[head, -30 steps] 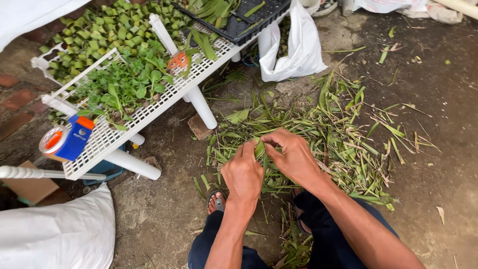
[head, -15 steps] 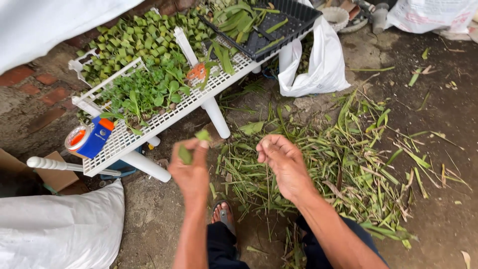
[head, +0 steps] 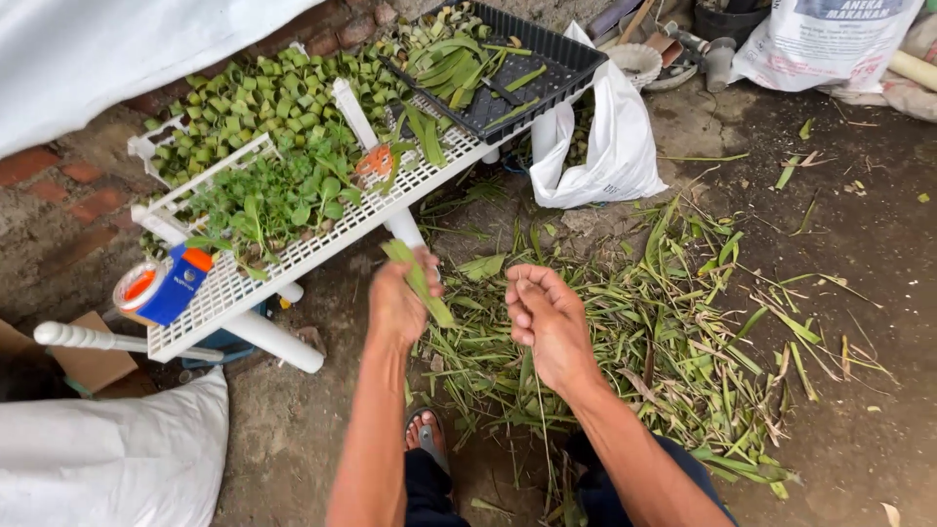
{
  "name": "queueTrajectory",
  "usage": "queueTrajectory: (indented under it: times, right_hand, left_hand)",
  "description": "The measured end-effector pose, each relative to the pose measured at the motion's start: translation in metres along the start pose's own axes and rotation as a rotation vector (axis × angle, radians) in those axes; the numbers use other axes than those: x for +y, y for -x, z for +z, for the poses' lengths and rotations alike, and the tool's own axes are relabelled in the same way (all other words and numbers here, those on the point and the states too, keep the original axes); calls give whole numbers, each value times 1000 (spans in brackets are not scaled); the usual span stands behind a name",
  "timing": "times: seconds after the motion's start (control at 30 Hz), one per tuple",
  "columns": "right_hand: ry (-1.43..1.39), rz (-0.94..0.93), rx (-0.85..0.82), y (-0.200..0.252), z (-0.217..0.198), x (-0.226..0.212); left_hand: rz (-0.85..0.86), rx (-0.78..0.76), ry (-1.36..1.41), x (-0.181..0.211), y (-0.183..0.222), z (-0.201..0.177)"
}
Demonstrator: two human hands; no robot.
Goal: The person is stripping leaves from stems and then using a small knife to remove the central midrib from each leaf.
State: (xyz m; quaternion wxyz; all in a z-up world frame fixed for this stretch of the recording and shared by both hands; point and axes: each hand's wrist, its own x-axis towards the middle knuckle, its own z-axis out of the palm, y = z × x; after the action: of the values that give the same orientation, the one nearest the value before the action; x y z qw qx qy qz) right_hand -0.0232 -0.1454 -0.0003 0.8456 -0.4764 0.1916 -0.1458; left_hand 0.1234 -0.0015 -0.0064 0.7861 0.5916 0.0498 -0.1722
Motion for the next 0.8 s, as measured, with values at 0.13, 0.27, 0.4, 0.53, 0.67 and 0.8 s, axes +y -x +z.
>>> queueTrajectory:
  times: [0.13, 0.27, 0.4, 0.53, 0.67, 0.8]
  right_hand:
    - [90, -25, 2, 13, -6, -6]
    - [252, -132, -3, 25, -20, -4]
    - [513, -261, -219, 38, -28, -9]
    - [797, -164, -564, 53, -26, -5]
    - [808, -419, -659, 62, -7, -12]
    - [774, -532, -601, 66, -10, -9]
  left_hand:
    - [-117, -168, 95, -22, 36, -11]
    - [-66, -238, 206, -25, 53, -11]
    - [-73, -251, 356, -28, 64, -6]
    - [0, -181, 459, -36, 61, -13]
    - [-51, -222, 459, -30, 78, -4]
    - [-11, -291, 322, -23, 92, -10]
